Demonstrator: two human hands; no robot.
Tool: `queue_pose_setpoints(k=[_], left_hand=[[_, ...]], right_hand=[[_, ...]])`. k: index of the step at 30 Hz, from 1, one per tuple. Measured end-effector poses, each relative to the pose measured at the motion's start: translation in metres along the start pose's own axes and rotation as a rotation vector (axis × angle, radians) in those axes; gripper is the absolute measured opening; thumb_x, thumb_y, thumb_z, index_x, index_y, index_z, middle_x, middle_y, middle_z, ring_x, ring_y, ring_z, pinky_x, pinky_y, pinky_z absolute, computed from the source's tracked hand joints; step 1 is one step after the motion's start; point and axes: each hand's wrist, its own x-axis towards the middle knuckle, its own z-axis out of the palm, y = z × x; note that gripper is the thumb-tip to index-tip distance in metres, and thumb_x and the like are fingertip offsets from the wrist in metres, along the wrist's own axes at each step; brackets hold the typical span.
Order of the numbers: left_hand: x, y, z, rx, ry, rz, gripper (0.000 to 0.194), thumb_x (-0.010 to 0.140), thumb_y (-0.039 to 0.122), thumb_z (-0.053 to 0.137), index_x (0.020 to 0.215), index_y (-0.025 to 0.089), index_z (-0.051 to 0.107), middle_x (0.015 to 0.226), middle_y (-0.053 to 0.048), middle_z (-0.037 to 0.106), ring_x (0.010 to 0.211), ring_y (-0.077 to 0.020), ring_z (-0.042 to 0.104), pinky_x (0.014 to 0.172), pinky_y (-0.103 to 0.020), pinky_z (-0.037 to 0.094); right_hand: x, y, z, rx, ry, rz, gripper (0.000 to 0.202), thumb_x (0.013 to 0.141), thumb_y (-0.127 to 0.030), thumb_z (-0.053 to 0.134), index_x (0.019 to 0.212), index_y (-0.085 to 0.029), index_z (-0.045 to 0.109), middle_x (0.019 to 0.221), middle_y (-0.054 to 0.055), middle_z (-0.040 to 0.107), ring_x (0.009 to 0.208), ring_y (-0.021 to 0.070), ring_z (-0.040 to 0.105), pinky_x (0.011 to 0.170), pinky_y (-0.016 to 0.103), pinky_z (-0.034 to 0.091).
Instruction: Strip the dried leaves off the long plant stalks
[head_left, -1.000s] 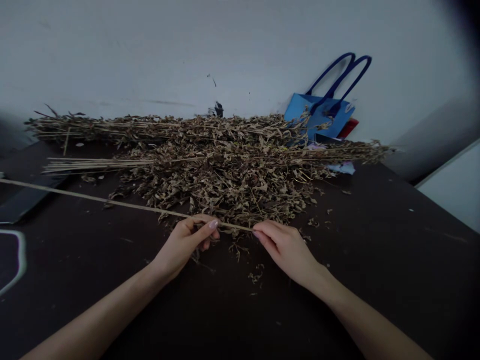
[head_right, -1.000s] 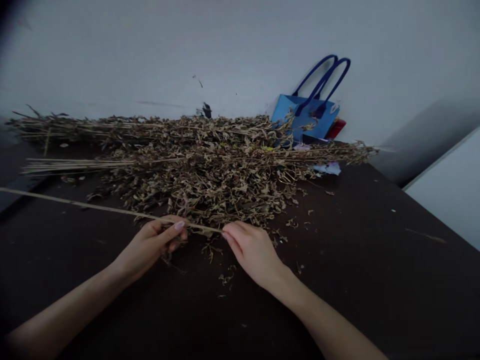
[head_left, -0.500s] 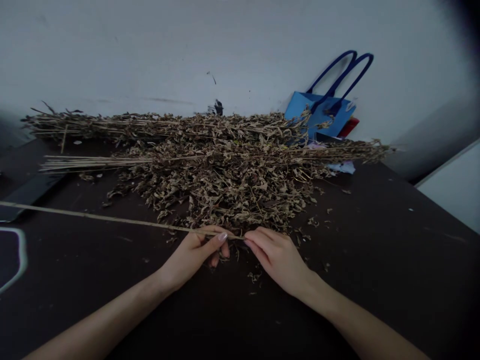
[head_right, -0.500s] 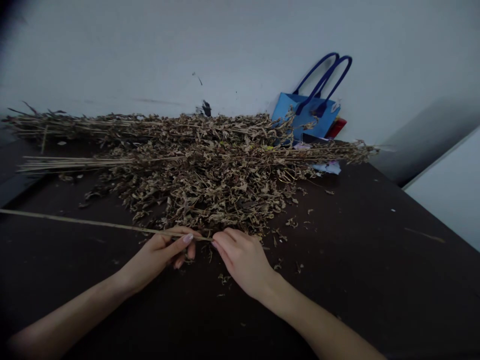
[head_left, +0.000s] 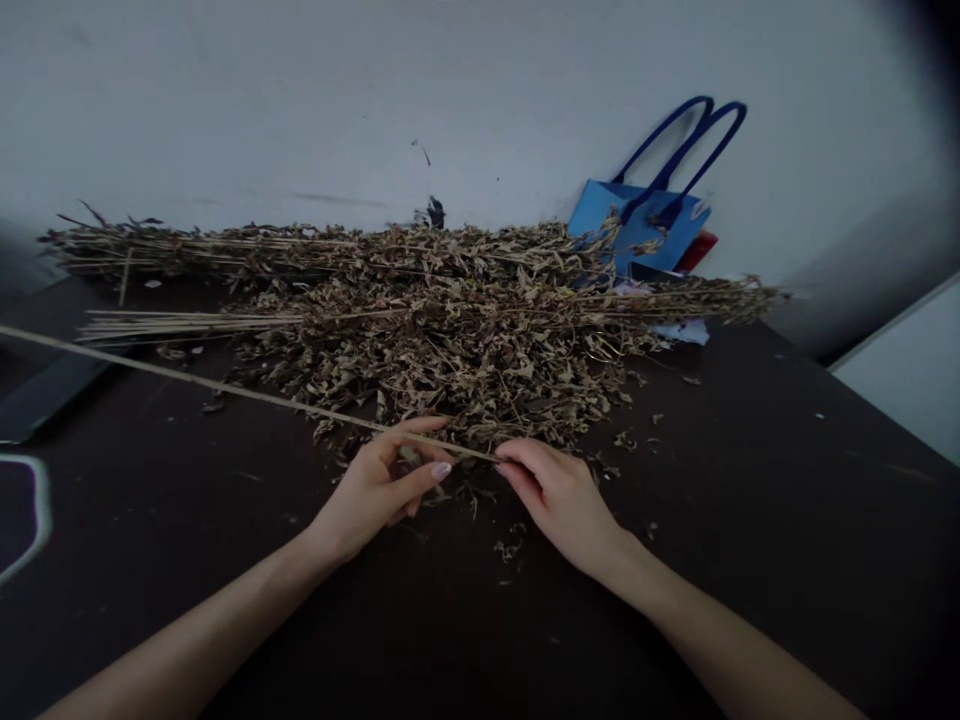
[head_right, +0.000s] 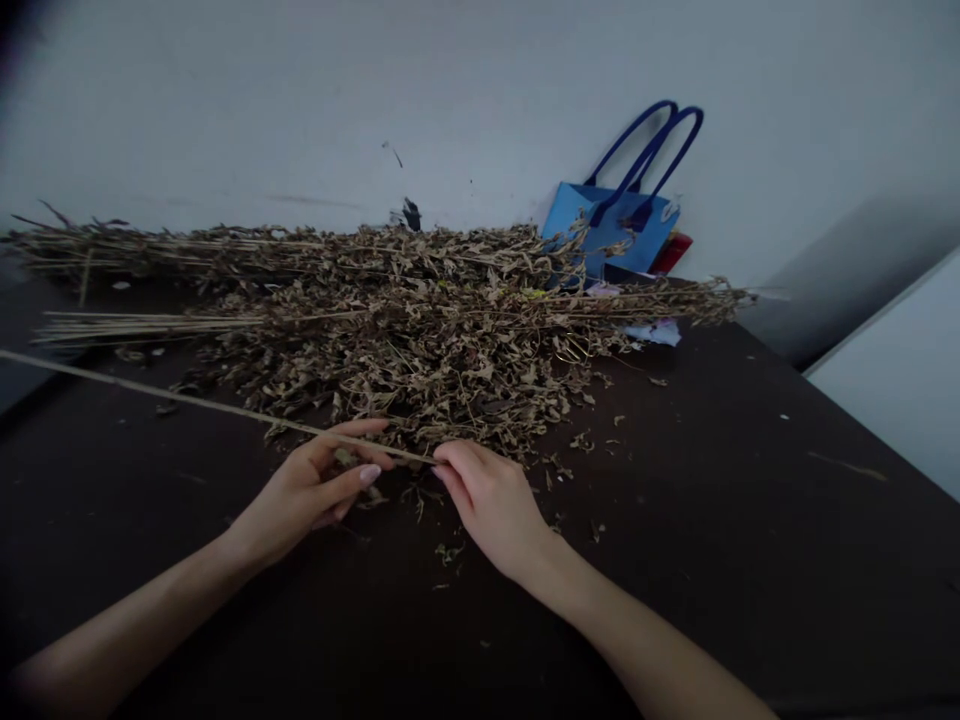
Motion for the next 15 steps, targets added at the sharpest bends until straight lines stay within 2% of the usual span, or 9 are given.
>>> queue_pose_setpoints(k=[2,4,6,8,12,15], left_hand=[[0.000,0.001,0.000,-0.049,0.035,0.007,0.039,0.079,0.039,0.062,0.111,0.018,0.057,0.092,-0.006,0.062,0.041,-0.0022,0.039,0.034,-0.016,0.025],[0.001,0.000,-0.001,-0.082,0.059,0.012,0.033,0.082,0.040,0.058,0.104,0.016,0.060,0.072,-0.001,0.060,0.039,-0.0020,0.034,0.034,-0.015,0.021],[0.002,-0.001,-0.002,-0.083,0.047,0.004,0.029,0.084,0.041,0.056,0.095,0.015,0.062,0.050,0.006,0.046,0.037,-0.0028,0.028,0.035,-0.016,0.018],[0.002,-0.003,-0.004,-0.055,0.020,0.005,0.027,0.085,0.040,0.055,0.090,0.015,0.062,0.041,0.009,0.034,0.036,-0.0039,0.026,0.037,-0.017,0.018],[0.001,-0.004,-0.007,0.061,0.014,0.074,0.025,0.086,0.037,0.054,0.080,0.015,0.065,0.045,0.006,0.041,0.041,-0.0057,0.033,0.043,-0.020,0.029],[0.000,-0.002,-0.006,0.152,0.005,0.123,0.036,0.086,0.035,0.054,0.057,0.015,0.061,0.053,0.001,0.051,0.048,-0.0079,0.043,0.057,-0.024,0.039]], right_hand=[[0.000,0.000,0.000,0.023,-0.015,0.013,0.011,0.090,-0.016,0.046,0.092,-0.020,0.056,0.083,0.001,0.062,0.071,0.0120,0.058,0.067,0.024,0.045],[0.000,-0.002,-0.001,0.053,-0.033,0.025,0.011,0.089,-0.016,0.047,0.091,-0.021,0.057,0.082,0.001,0.061,0.070,0.0118,0.057,0.066,0.024,0.044],[0.002,-0.004,-0.003,0.106,-0.060,0.045,0.010,0.088,-0.018,0.049,0.089,-0.021,0.058,0.082,0.001,0.061,0.070,0.0116,0.057,0.065,0.023,0.044],[0.005,-0.004,-0.007,0.192,-0.112,0.077,0.009,0.088,-0.020,0.051,0.086,-0.021,0.060,0.080,0.000,0.061,0.070,0.0113,0.056,0.065,0.023,0.043],[0.009,-0.002,-0.013,0.359,-0.224,0.176,0.015,0.089,-0.025,0.049,0.080,-0.020,0.060,0.070,-0.002,0.059,0.064,0.0102,0.054,0.061,0.022,0.042],[0.011,-0.001,-0.013,0.347,-0.215,0.190,0.017,0.089,-0.025,0.047,0.078,-0.019,0.058,0.068,-0.002,0.056,0.063,0.0101,0.051,0.060,0.021,0.039]])
